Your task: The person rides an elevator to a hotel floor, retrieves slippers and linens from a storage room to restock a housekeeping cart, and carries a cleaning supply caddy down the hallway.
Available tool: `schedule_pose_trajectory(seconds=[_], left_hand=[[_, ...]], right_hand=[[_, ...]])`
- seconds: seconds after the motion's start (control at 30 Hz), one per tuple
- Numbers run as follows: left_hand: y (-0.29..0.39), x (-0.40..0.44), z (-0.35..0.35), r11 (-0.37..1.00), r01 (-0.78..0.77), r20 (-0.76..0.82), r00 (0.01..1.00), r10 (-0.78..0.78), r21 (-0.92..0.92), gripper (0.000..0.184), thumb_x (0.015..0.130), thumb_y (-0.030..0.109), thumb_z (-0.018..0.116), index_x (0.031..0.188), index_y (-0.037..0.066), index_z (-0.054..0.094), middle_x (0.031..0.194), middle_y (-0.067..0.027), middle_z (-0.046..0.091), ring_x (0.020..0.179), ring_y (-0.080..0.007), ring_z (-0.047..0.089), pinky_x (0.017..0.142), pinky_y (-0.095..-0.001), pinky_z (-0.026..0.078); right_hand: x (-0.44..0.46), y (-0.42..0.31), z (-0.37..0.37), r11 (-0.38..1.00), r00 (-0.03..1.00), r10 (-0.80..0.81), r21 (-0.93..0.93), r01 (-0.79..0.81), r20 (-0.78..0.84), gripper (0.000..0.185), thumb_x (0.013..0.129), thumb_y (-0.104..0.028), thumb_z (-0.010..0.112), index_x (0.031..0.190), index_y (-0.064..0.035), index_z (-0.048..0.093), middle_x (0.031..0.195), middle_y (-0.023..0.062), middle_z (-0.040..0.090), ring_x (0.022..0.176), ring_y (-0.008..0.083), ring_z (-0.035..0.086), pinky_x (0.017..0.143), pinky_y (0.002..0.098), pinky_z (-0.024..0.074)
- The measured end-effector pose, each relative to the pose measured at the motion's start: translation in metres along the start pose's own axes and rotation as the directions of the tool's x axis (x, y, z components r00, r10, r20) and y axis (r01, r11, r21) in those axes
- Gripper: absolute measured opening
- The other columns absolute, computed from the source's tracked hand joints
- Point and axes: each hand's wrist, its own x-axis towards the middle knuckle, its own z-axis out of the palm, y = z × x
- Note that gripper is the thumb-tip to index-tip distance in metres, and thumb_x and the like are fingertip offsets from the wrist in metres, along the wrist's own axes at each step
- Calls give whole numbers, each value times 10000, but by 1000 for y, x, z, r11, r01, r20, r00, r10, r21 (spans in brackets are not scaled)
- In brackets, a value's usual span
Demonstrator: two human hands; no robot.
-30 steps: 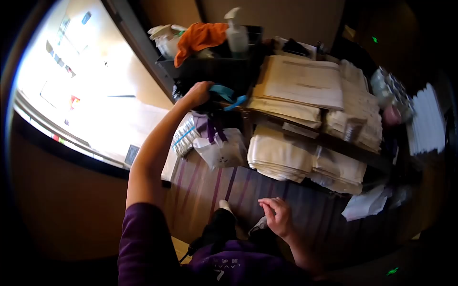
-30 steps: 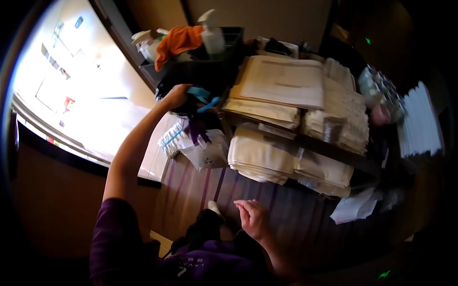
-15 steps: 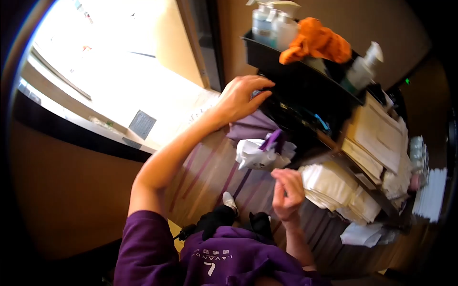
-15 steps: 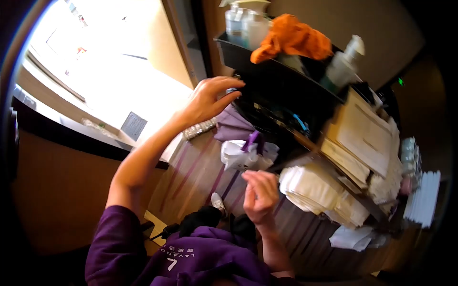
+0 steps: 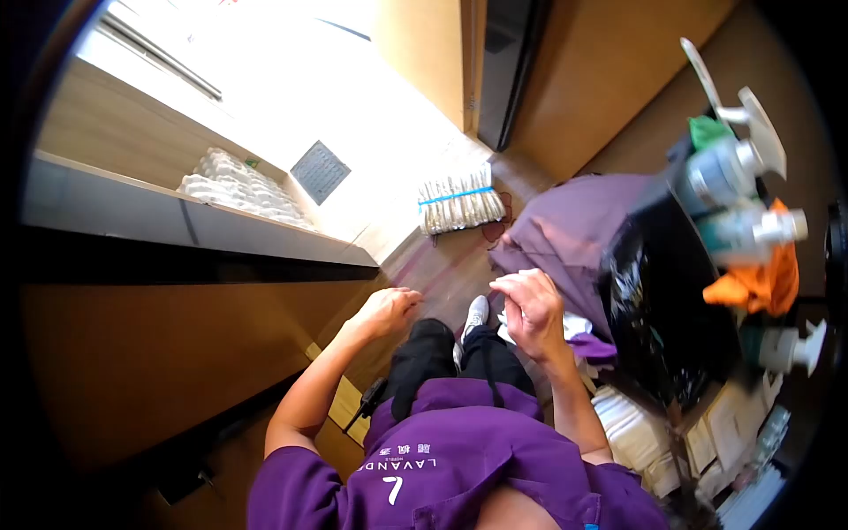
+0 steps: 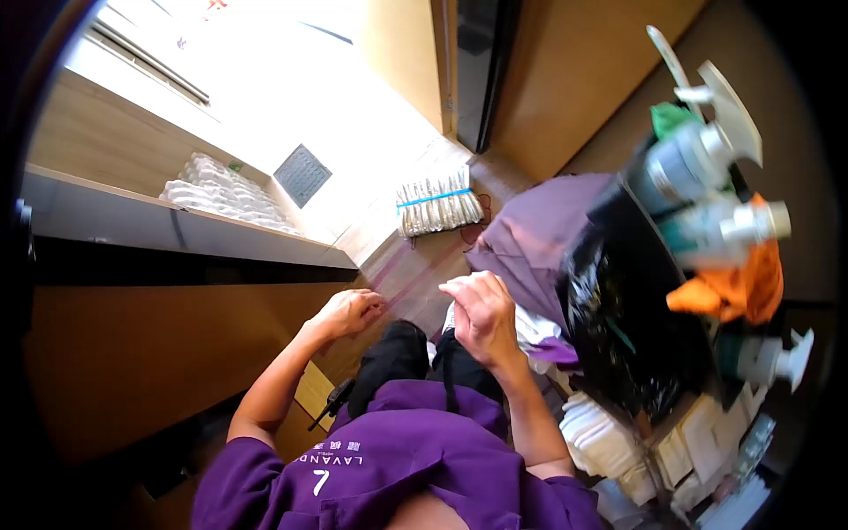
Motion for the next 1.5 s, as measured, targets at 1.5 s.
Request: schedule_pose_trajectory(seconds=[1.5], left_hand=[[-193, 90, -247, 919, 365, -80, 922, -379, -149, 476, 946, 279, 666, 1344, 39, 560, 1167, -195, 668, 1116, -386, 641, 943, -478, 515]], right_hand=[[311, 17, 221, 973, 665, -221, 117, 199, 713, 291, 790, -14, 622, 1068, -34, 705, 882, 121, 692, 868, 296, 649, 813, 412, 514]])
